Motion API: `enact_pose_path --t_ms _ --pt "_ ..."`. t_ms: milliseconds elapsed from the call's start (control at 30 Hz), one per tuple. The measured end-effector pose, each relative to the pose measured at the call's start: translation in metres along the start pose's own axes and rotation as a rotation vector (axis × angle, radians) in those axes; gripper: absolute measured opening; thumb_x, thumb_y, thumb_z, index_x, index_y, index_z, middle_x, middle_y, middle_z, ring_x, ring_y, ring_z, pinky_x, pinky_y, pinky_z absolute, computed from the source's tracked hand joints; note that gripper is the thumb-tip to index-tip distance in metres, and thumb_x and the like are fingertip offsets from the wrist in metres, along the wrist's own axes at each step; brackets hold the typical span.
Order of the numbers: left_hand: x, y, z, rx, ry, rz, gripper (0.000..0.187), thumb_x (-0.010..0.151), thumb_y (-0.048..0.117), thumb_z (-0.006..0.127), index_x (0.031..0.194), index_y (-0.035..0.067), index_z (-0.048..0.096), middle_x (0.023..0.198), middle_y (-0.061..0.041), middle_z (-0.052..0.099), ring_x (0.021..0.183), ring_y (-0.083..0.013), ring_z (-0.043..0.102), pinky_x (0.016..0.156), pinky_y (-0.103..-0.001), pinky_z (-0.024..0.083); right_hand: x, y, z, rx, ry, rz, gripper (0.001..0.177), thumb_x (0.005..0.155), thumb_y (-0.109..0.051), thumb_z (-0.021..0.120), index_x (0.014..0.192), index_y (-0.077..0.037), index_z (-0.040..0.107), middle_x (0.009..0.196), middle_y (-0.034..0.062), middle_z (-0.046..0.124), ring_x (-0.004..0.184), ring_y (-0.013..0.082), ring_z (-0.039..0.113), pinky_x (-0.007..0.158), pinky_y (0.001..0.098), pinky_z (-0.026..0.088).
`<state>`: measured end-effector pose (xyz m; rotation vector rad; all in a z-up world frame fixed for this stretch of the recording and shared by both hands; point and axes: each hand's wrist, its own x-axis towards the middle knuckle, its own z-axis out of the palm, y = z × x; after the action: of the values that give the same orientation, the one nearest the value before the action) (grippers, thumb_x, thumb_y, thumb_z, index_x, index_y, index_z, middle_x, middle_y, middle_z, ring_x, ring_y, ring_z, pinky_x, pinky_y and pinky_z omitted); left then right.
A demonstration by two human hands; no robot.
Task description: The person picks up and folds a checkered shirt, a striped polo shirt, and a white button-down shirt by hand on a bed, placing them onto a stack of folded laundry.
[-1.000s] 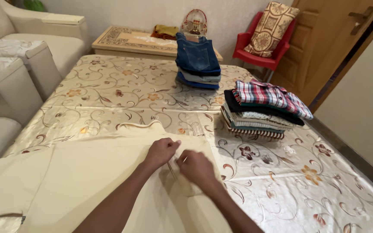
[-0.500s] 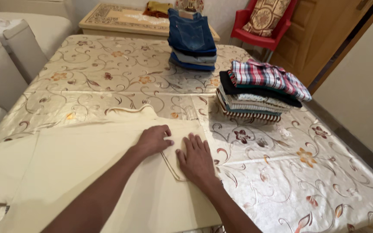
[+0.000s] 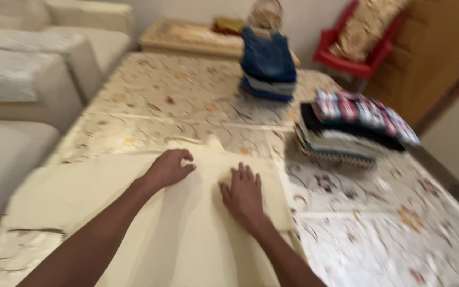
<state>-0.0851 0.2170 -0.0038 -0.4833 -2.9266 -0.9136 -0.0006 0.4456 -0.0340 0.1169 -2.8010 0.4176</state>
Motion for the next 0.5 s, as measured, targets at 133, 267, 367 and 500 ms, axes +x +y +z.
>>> enact_pose_path --t_ms 133,267,367,500 --pt "-0.038 -0.056 -0.062 0.074 0.114 -0.128 0.038 0.086 0.035 0.076 0.116 0.012 0.072 0.12 -0.012 0.071 0.112 -0.0299 0.067 0.098 -0.043 0.053 0.021 -0.079 0.017 0.085 -0.094 -0.159 0.057 0.099 -0.04 0.056 0.141 -0.002 0.05 0.158 0.0192 0.039 0.149 0.0345 0.03 0.122 0.0559 0.016" --pt "-0.095 -0.118 -0.122 0.217 0.191 -0.305 0.037 0.088 0.035 0.074 0.118 0.012 0.07 0.125 -0.01 0.069 0.121 -0.0298 0.061 0.103 -0.048 0.048 0.039 -0.163 0.037 0.083 -0.229 -0.25 0.06 0.098 -0.042 0.057 0.144 -0.003 0.048 0.16 0.0172 0.036 0.151 0.0321 0.029 0.123 0.0551 0.015" --pt "-0.144 -0.162 -0.154 0.33 0.265 -0.404 0.04 0.088 0.033 0.074 0.12 0.01 0.066 0.132 -0.008 0.063 0.13 -0.0307 0.053 0.105 -0.052 0.044 0.044 -0.219 0.057 0.088 -0.306 -0.312 0.06 0.097 -0.041 0.057 0.144 -0.005 0.047 0.161 0.0162 0.035 0.152 0.0316 0.026 0.124 0.0544 0.014" --pt "-0.182 -0.204 -0.166 0.192 0.164 -0.781 0.051 0.094 0.046 0.071 0.124 0.006 0.064 0.135 -0.015 0.062 0.13 -0.0336 0.055 0.105 -0.05 0.047 0.042 -0.263 0.084 0.105 -0.322 -0.356 0.064 0.098 -0.044 0.055 0.146 -0.003 0.045 0.161 0.0172 0.035 0.153 0.0325 0.026 0.124 0.0544 0.014"
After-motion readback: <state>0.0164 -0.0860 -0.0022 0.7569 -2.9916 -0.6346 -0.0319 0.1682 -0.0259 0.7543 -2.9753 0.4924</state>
